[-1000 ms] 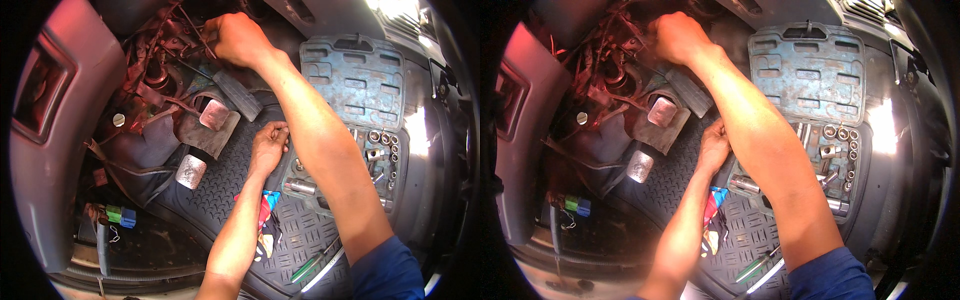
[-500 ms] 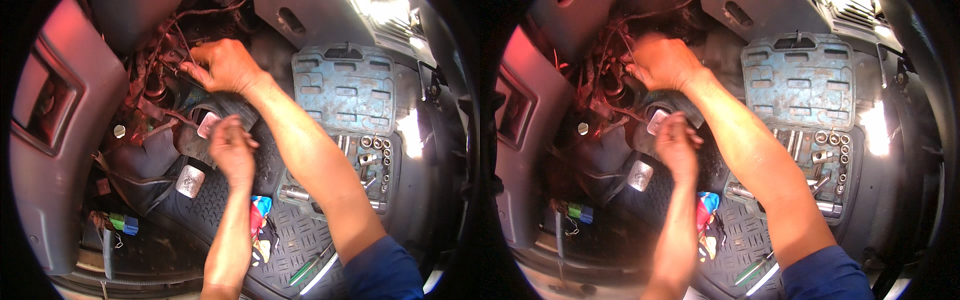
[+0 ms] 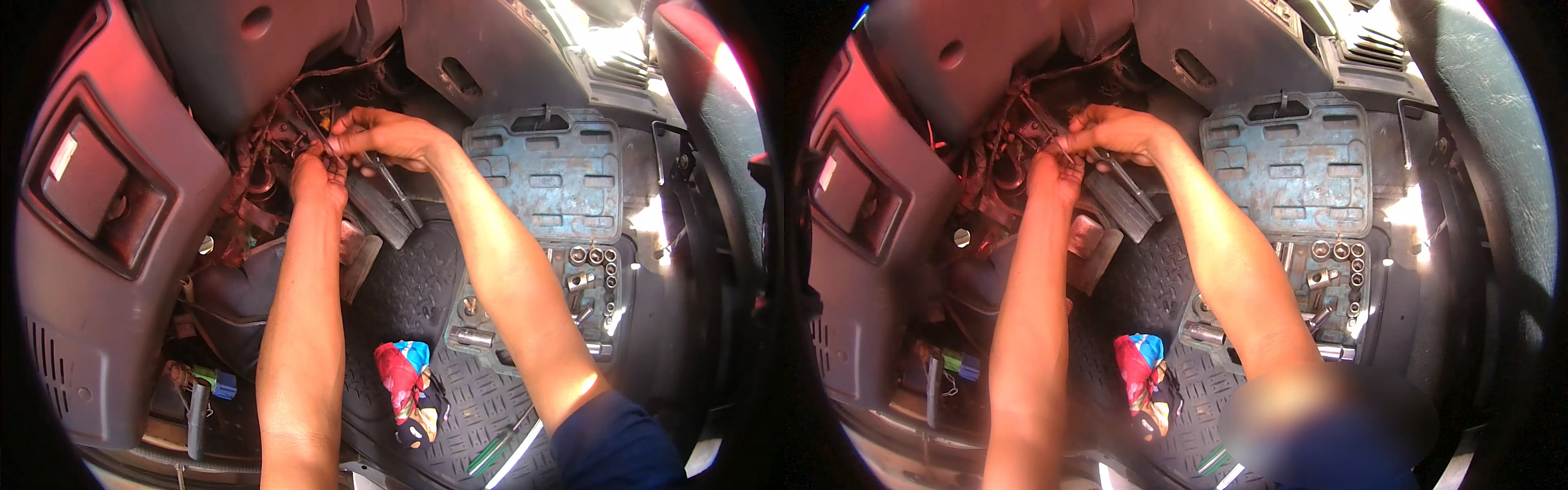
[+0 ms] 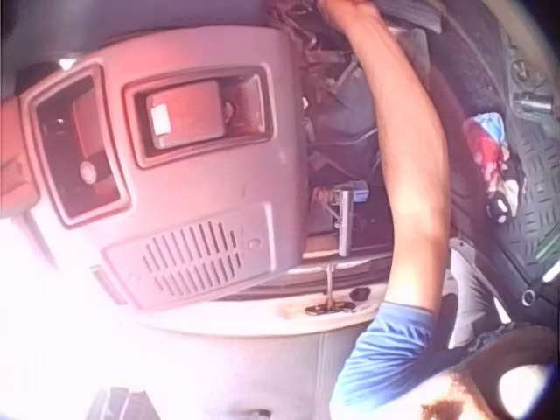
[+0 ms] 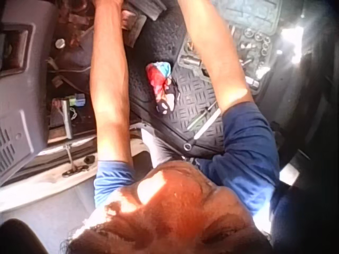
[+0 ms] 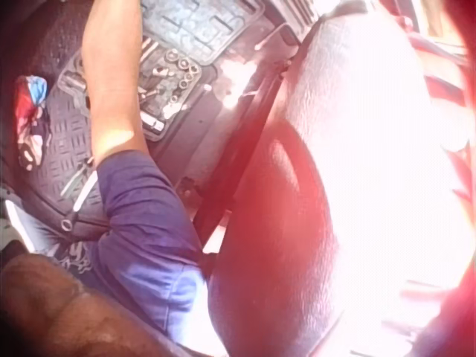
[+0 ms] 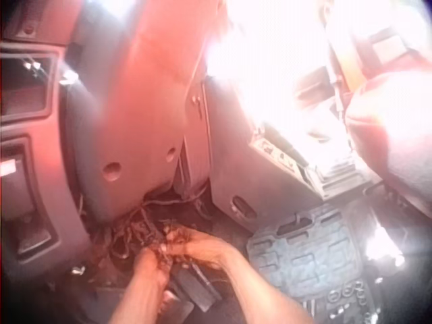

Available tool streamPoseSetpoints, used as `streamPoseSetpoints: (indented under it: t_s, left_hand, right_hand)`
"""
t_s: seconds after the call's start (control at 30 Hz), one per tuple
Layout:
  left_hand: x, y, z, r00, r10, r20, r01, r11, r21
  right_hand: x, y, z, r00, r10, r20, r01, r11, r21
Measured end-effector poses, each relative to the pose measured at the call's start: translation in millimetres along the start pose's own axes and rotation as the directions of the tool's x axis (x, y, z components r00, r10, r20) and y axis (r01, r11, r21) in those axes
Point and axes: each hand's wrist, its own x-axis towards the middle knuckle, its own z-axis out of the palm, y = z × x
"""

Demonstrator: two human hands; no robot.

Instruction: The person enters a vehicle and uses a ratchet and socket to remove bolts from the pedal assembly under the dashboard. They then use their hands to adjust and reposition the pedal linkage and cables.

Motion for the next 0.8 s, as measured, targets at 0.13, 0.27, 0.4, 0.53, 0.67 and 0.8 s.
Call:
streamPoseSetpoints:
  t_s: [0.13, 0.27, 0.4, 0.53, 0.67, 0.8]
  left_hand:
    - [1.6, -2.7, 8.2, 0.997, 0.040, -0.061, -0.037, 0.998, 0.049]
    - [-9.7, 1.4, 5.1, 1.000, 0.005, -0.014, -0.004, 1.000, 0.026]
    - [3.7, 12.0, 11.5, 0.996, -0.047, 0.079, 0.050, 0.998, -0.038]
    - [29.2, 19.3, -8.7, 0.997, -0.018, 0.072, 0.019, 1.000, -0.017]
    - [9.2, 10.8, 6.2, 0.995, 0.002, 0.103, 0.007, 0.996, -0.090]
    - [14.1, 8.1, 6.3, 0.994, -0.070, 0.080, 0.082, 0.983, -0.165]
  right_hand:
    - [-27.1, -30.5, -12.4, 0.986, 0.161, 0.044, -0.117, 0.857, -0.503]
    - [-25.0, -23.2, -3.2, 0.982, -0.188, -0.008, 0.087, 0.490, -0.868]
    - [-20.0, -34.9, -4.7, 0.977, -0.212, 0.011, 0.101, 0.419, -0.903]
    - [-33.4, -55.8, 11.2, 0.999, 0.008, -0.033, -0.026, 0.810, -0.586]
    - [-27.6, -49.5, 11.6, 0.976, -0.209, 0.059, 0.157, 0.492, -0.856]
    - [-25.9, -29.7, -9.2, 0.944, -0.311, 0.111, 0.278, 0.569, -0.774]
